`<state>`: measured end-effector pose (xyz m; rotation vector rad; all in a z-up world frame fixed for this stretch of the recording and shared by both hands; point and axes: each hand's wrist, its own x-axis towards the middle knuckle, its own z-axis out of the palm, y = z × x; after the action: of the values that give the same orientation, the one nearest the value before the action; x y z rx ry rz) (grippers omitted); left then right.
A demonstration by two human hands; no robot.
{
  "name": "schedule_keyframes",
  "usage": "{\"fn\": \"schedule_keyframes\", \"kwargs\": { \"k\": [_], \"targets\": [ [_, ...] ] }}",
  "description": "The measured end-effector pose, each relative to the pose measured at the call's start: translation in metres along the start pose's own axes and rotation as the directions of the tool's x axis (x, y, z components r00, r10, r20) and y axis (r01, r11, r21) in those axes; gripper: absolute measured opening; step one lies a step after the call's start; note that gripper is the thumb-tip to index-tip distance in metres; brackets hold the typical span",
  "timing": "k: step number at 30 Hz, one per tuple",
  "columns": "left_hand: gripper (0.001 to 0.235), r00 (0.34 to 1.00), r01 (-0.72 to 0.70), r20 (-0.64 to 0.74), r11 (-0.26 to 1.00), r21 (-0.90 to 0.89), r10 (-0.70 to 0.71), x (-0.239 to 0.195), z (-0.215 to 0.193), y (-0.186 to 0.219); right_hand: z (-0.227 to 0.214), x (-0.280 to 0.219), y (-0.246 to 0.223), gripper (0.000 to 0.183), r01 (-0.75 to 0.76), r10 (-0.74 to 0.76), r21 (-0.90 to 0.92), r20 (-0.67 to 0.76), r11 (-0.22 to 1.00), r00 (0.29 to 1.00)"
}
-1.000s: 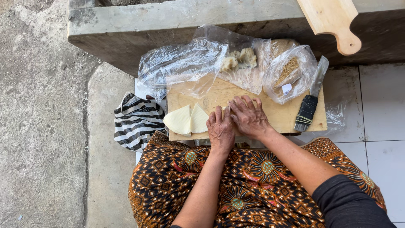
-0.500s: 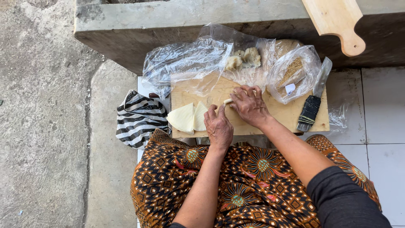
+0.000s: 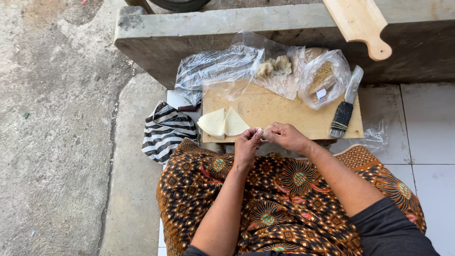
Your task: The person places small amounts of a brown filling onto triangle-shaped pieces of dough, then folds the dough over the filling and rolls it into a cylinder, working with one piece at a time on a wooden board.
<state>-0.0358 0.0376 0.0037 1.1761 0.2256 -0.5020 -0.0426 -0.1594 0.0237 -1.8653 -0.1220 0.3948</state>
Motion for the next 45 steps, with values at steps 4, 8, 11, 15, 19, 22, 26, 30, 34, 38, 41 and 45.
{"fn": "schedule_keyframes", "kwargs": {
  "k": [4, 8, 11, 15, 19, 22, 26, 30, 34, 38, 41, 45],
  "targets": [
    [0.028, 0.988, -0.115, -0.048, 0.921, 0.372, 0.143, -0.031, -0.005, -0.002, 0.012, -0.032, -0.02, 0.03, -0.041, 0.026, -0.237, -0.067, 0.971, 0.997],
    [0.046, 0.978, -0.01, 0.024, 0.069, 0.998, -0.208, -0.09, -0.013, -0.021, 0.02, -0.057, -0.036, 0.032, -0.037, 0.079, -0.824, 0.009, 0.565, 0.997],
    [0.035, 0.813, -0.351, 0.265, -0.074, 0.933, -0.519, -0.125, -0.015, -0.048, 0.028, -0.063, -0.037, 0.029, -0.067, 0.044, -0.832, -0.051, 0.551, 0.998],
    [0.033, 0.75, -0.417, 0.3, -0.07, 0.906, -0.59, -0.129, -0.017, -0.072, 0.047, -0.037, -0.033, 0.021, -0.015, -0.147, -0.785, -0.135, 0.62, 0.98],
    [0.034, 0.813, -0.335, 0.269, -0.036, 0.942, -0.516, -0.111, -0.015, -0.072, 0.083, 0.011, -0.035, 0.04, 0.173, -0.5, -0.809, -0.165, 0.562, 0.85],
    [0.038, 0.863, -0.246, 0.203, -0.034, 0.969, -0.463, -0.09, -0.017, -0.058, 0.099, 0.039, -0.032, 0.044, 0.186, -0.506, -0.803, -0.16, 0.566, 0.848],
    [0.03, 0.956, -0.205, 0.205, 0.021, 0.979, -0.209, -0.07, -0.031, -0.031, 0.103, 0.058, -0.018, 0.023, 0.202, -0.554, -0.834, -0.143, 0.514, 0.82],
    [0.03, 0.99, -0.079, 0.101, 0.199, 0.977, -0.102, -0.059, -0.034, 0.003, 0.088, 0.071, -0.015, 0.008, 0.214, -0.516, -0.711, -0.239, 0.67, 0.823],
    [0.032, 0.982, 0.188, -0.132, 0.567, 0.802, -0.138, -0.046, -0.032, 0.024, 0.062, 0.074, -0.02, 0.012, -0.106, 0.029, -0.189, -0.369, 0.976, 0.929],
    [0.027, 0.967, 0.109, -0.242, 0.717, 0.689, 0.085, -0.027, -0.034, 0.019, 0.055, 0.072, -0.028, 0.013, -0.008, -0.002, -0.03, -0.339, 1.0, 0.941],
    [0.024, 0.95, 0.033, -0.277, 0.834, 0.551, 0.146, -0.019, -0.035, 0.007, 0.05, 0.073, -0.041, 0.013, 0.026, 0.018, 0.105, -0.399, 0.994, 0.917],
    [0.021, 0.958, 0.06, -0.283, 0.928, 0.369, 0.051, -0.009, -0.037, 0.002, 0.01, 0.061, -0.059, 0.006, 0.193, -0.546, -0.614, -0.46, 0.765, 0.7]
  ]
}}
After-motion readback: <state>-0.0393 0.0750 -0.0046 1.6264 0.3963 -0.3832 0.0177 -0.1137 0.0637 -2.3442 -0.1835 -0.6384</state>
